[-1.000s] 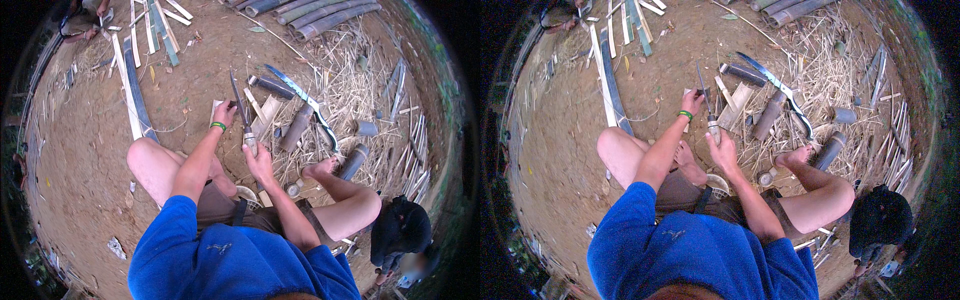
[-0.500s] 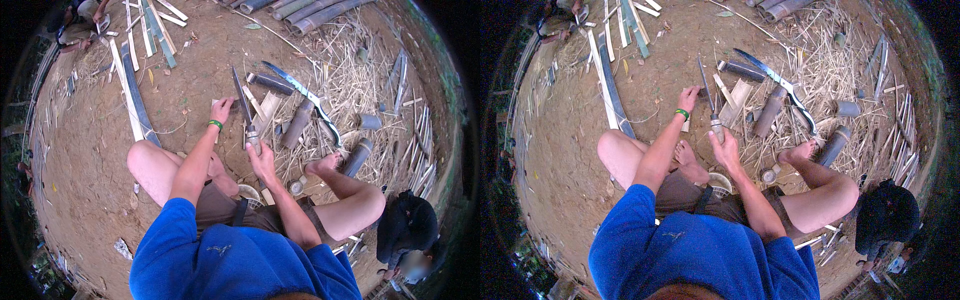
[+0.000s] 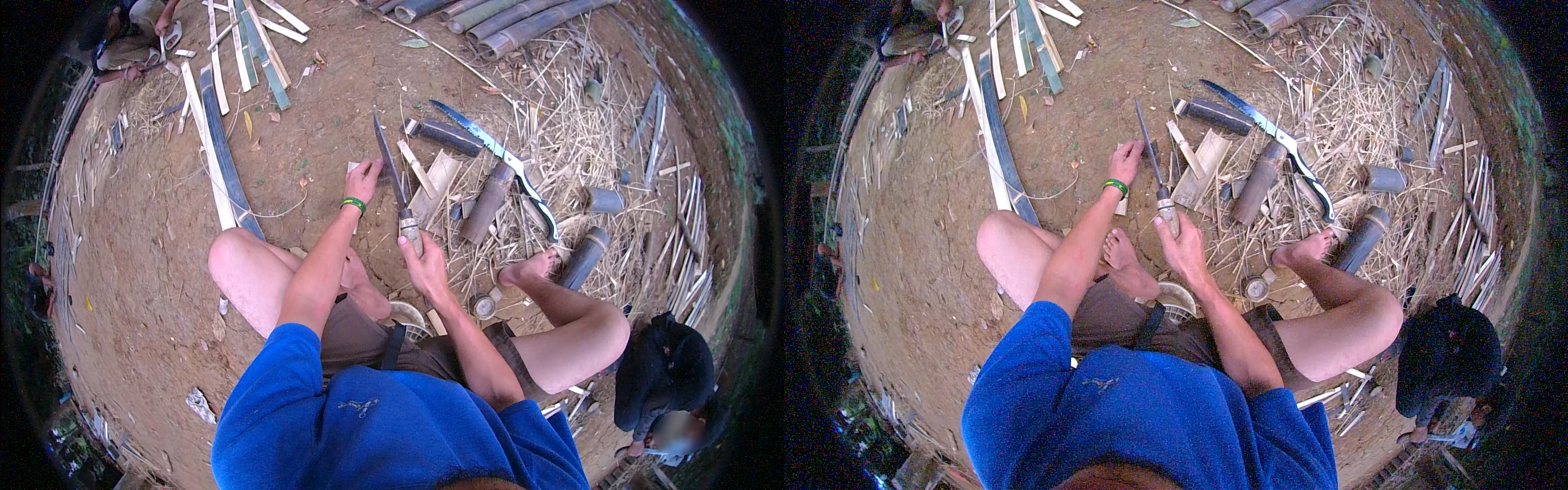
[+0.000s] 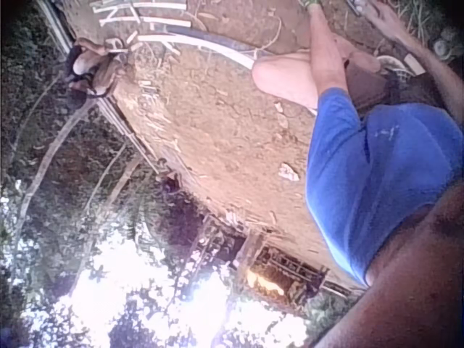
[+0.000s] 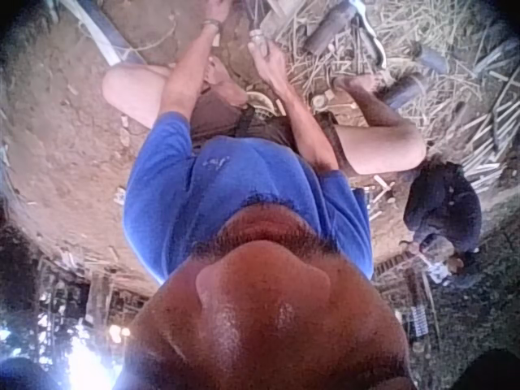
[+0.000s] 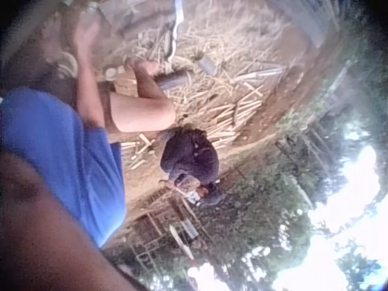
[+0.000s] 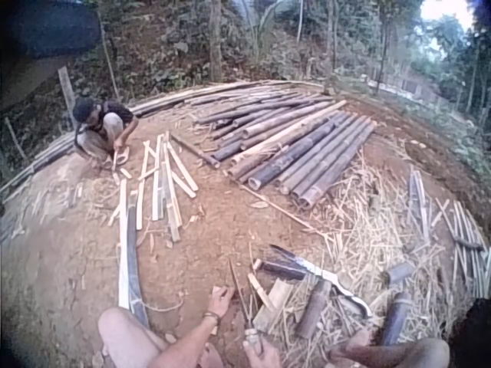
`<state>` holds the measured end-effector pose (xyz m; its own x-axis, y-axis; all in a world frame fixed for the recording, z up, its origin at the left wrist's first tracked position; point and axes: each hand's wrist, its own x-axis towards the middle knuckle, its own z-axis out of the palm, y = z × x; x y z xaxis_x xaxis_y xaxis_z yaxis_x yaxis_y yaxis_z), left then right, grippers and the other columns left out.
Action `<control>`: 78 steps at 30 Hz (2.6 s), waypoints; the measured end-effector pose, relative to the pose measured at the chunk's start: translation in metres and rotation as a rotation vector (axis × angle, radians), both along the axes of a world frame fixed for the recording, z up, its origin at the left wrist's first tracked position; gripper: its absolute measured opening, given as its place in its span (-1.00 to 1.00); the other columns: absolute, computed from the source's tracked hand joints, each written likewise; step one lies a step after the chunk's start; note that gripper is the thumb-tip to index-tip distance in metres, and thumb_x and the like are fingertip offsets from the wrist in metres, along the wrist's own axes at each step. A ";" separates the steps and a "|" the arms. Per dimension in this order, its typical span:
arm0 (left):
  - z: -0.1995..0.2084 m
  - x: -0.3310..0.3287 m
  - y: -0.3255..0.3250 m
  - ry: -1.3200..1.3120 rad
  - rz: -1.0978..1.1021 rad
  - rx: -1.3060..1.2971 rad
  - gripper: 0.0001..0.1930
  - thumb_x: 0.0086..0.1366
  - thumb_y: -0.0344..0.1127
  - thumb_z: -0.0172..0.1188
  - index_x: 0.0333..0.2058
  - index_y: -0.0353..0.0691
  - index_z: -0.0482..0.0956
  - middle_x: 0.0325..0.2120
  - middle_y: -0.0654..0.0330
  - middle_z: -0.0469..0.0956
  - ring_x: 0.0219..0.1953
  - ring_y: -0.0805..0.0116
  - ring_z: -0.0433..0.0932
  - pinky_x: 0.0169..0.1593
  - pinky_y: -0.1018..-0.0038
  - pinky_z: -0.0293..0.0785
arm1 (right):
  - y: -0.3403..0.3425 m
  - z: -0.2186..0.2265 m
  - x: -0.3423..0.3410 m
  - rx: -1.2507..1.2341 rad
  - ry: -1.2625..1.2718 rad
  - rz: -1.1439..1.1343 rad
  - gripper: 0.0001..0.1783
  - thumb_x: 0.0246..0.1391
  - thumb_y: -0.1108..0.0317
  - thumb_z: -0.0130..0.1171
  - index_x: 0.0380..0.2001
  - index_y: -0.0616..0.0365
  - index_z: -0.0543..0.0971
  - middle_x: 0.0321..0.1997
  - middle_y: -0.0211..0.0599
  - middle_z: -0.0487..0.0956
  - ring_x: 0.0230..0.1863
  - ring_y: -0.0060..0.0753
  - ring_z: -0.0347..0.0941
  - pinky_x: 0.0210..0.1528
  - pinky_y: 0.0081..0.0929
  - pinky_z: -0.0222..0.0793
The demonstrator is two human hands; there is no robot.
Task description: The person selects a bamboo pole and sits on the ground. Using a metal splitting tool and a wooden mallet, they repeatedly strike the tool to split the bamboo into smaller strips. The person handles the bamboo pieces and tools with their hands, occasionally adjusting the position of the bamboo to continue splitting.
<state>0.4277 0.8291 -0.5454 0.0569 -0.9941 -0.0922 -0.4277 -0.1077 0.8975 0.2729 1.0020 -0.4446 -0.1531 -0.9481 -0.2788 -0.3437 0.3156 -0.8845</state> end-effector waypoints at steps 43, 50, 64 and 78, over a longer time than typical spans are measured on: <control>0.064 -0.067 0.191 0.364 0.097 0.361 -0.47 -0.03 -0.57 0.25 -0.01 -0.23 0.42 -0.40 0.30 0.50 -0.34 0.50 0.48 -0.22 0.50 0.46 | -0.060 0.000 -0.063 0.404 -0.021 0.077 -0.03 0.00 -0.30 0.15 0.11 0.49 0.35 0.18 0.33 0.33 0.23 0.26 0.25 0.26 -0.11 0.18; 0.065 -0.073 0.185 0.476 0.074 0.353 -0.48 -0.10 -0.55 0.27 -0.06 -0.22 0.44 -0.47 0.33 0.47 -0.44 0.50 0.46 -0.30 0.53 0.42 | -0.062 -0.174 -0.147 0.404 0.677 -0.522 0.08 -0.29 -0.12 0.43 0.17 0.41 0.25 0.09 0.19 0.45 0.11 0.14 0.42 0.19 -0.16 0.31; 0.037 -0.068 0.196 0.356 0.111 0.299 -0.49 -0.10 -0.47 0.28 -0.06 -0.22 0.47 -0.46 0.27 0.50 -0.43 0.46 0.48 -0.29 0.46 0.45 | -0.144 0.196 -0.062 -0.809 0.146 0.020 -0.11 -0.31 0.08 0.39 0.12 0.25 0.33 -0.13 0.05 0.60 -0.15 -0.07 0.58 -0.04 -0.28 0.45; 0.024 -0.072 0.190 0.221 0.118 0.406 -0.46 -0.10 -0.35 0.33 -0.06 -0.26 0.43 -0.27 0.03 0.57 -0.23 0.16 0.57 -0.11 0.27 0.47 | -0.090 0.051 -0.080 0.071 0.738 0.518 -0.17 -0.26 0.04 0.46 0.02 0.28 0.34 -0.23 0.19 0.60 -0.19 0.19 0.58 -0.10 -0.09 0.49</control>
